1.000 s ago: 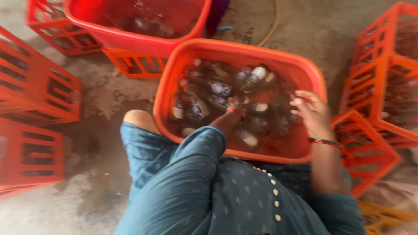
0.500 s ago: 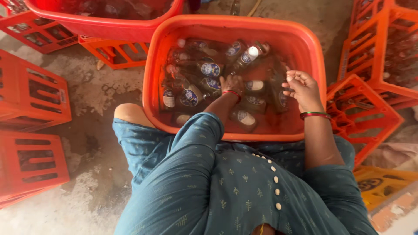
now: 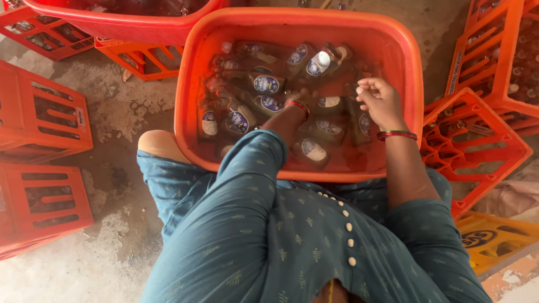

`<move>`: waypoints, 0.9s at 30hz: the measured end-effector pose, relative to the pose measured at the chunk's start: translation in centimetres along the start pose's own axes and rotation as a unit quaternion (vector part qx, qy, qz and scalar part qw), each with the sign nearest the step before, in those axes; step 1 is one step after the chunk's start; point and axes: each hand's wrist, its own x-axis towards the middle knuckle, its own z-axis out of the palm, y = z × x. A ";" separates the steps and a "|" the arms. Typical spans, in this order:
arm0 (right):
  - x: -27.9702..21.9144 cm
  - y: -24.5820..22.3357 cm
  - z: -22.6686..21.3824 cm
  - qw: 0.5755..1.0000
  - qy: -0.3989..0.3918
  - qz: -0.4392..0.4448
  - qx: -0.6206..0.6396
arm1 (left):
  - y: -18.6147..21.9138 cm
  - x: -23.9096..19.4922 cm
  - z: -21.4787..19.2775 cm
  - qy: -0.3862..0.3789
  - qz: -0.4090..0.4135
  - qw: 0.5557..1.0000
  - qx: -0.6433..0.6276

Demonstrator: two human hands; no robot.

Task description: The person sits cross-legged on the floor and washes glass bottles by hand in a red tub filled with water. They pick up each bottle, rinse it, and place it into an adjacent red crate.

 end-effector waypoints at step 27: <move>-1.9 -1.5 2.8 0.936 0.016 0.117 0.332 | -3.3 -2.1 -0.9 0.489 0.011 0.707 -0.511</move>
